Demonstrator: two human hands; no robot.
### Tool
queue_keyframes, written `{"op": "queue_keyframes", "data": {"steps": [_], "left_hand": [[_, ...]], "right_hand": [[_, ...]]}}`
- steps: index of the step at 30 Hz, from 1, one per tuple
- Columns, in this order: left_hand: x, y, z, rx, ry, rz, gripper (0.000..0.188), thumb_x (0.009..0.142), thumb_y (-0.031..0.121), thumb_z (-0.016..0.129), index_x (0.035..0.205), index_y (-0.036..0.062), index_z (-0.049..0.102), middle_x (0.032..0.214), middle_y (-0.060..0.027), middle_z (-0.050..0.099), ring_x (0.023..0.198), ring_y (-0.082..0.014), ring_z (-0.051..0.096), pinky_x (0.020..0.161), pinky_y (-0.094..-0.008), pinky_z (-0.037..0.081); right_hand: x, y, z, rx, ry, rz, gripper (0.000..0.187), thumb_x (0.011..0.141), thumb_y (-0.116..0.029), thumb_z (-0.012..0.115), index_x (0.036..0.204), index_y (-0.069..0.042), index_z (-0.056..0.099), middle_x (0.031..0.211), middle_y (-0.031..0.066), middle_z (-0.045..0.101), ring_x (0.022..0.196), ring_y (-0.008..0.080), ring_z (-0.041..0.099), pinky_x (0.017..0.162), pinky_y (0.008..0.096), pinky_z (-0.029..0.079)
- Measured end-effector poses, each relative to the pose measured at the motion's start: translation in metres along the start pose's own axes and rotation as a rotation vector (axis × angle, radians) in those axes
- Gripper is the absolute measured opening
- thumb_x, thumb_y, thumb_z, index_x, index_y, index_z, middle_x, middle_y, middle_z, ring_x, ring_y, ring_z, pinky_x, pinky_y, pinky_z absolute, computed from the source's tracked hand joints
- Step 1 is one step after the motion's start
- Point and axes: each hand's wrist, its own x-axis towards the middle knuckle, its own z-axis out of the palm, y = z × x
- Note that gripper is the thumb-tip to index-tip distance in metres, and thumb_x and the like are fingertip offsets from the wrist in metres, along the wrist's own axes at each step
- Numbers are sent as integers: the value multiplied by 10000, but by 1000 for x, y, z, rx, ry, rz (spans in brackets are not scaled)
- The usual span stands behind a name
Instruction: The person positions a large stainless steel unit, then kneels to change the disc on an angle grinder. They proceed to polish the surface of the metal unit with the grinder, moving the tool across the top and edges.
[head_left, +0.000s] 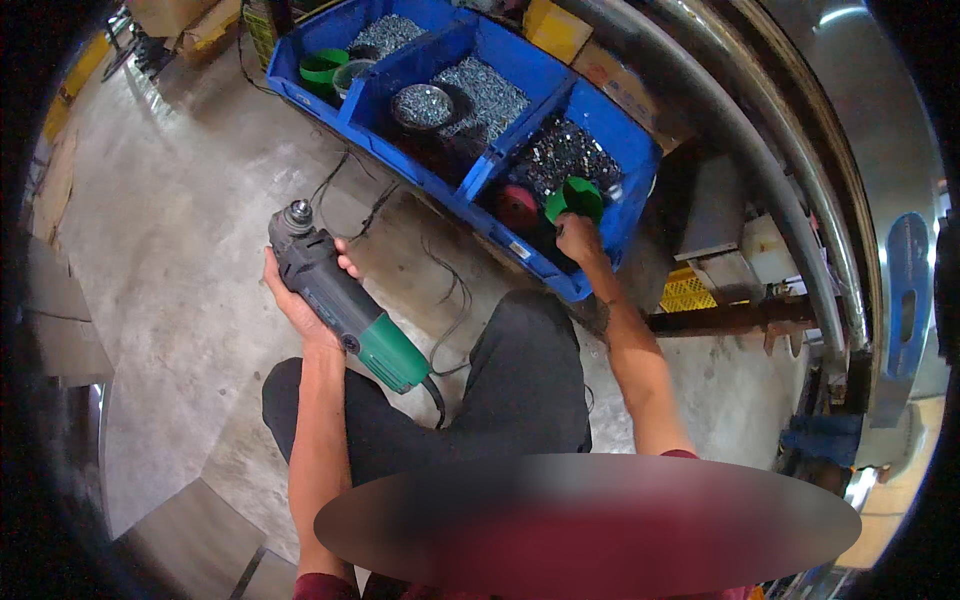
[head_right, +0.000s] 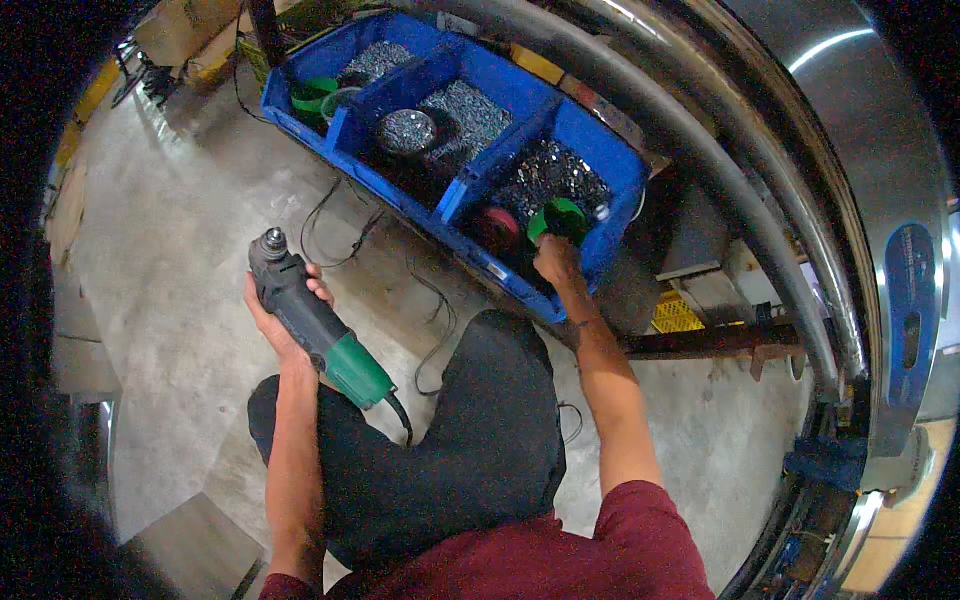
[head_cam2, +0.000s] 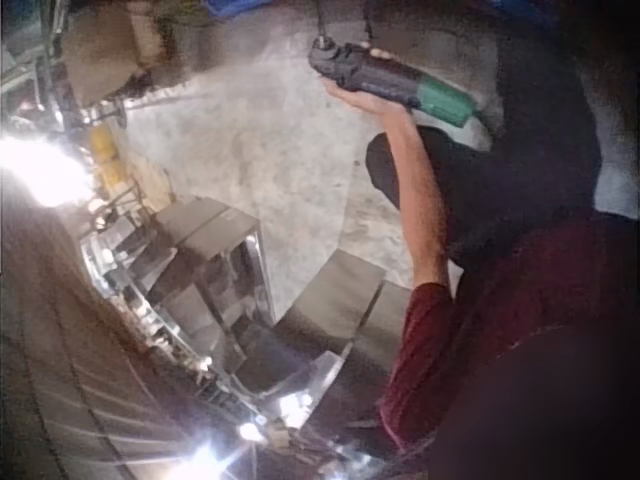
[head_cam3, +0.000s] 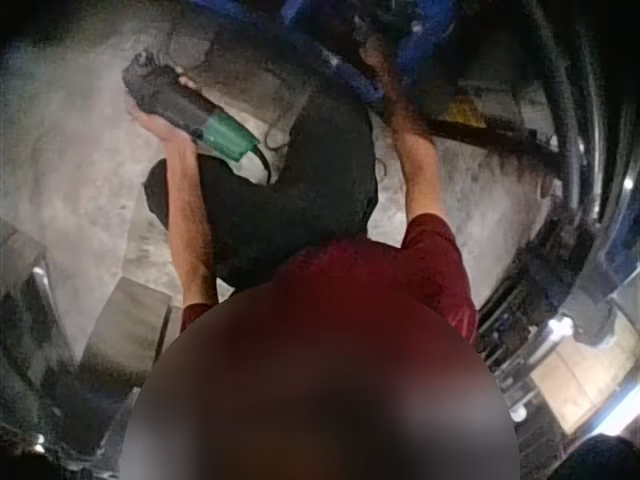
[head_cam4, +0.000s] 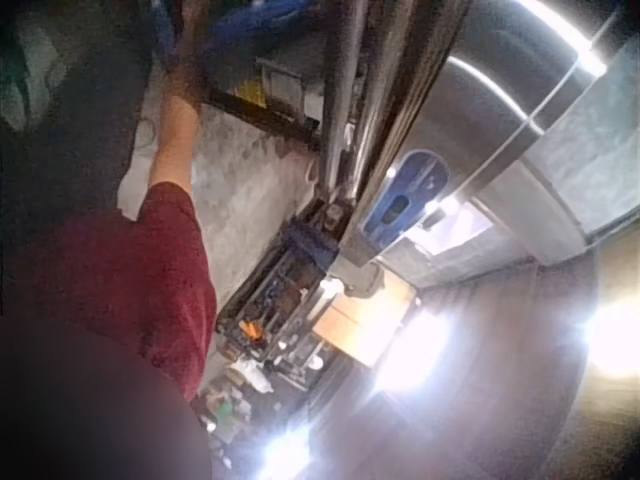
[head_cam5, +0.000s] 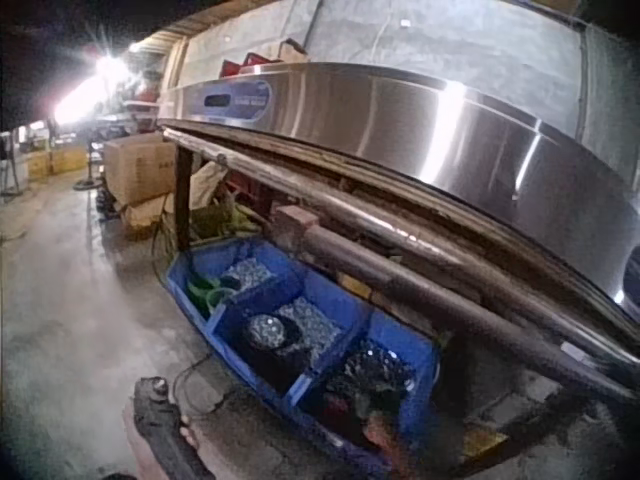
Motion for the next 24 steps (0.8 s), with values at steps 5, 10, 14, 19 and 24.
{"op": "queue_keyframes", "data": {"steps": [5, 10, 14, 19, 24], "left_hand": [[-1, -1, 7, -44, 52, 17, 776, 998, 738, 478, 1158, -9, 616, 1012, -172, 688, 773, -234, 694, 698, -373, 641], [5, 1, 4, 62, 40, 118, 742, 1015, 710, 470, 1177, -1, 607, 1024, -183, 688, 766, -235, 681, 706, -381, 632], [0, 15, 0, 37, -158, 158, 683, 1013, 649, 560, 1255, 10, 551, 1133, -185, 625, 866, -239, 642, 791, -386, 606], [-33, 53, 25, -182, -351, 110, 623, 1014, 567, 609, 1262, -1, 544, 1112, -159, 572, 896, -219, 597, 849, -385, 562], [-74, 93, 73, -444, -370, 151, 628, 932, 461, 771, 1244, -26, 527, 1098, -116, 567, 901, -191, 600, 841, -383, 553]], "right_hand": [[-20, 8, -10, -237, -136, -228, 460, 835, -92, 706, 1292, -138, 736, 1141, 210, 762, 1051, 394, 735, 933, 509, 599], [-4, 17, -7, -316, -138, -411, 401, 952, -125, 623, 1342, -166, 706, 1122, 192, 766, 1037, 386, 740, 901, 514, 599], [12, 27, -10, -297, -210, -375, 392, 1026, -134, 524, 1391, -156, 665, 1034, 205, 762, 960, 403, 748, 843, 533, 601], [3, 31, -37, -370, -124, -445, 367, 1043, -157, 511, 1379, -105, 650, 913, 246, 743, 844, 440, 746, 735, 548, 600], [-39, 22, -99, -376, -49, -388, 318, 1007, -171, 612, 1298, -44, 609, 903, 238, 746, 833, 438, 743, 731, 551, 587]]}}
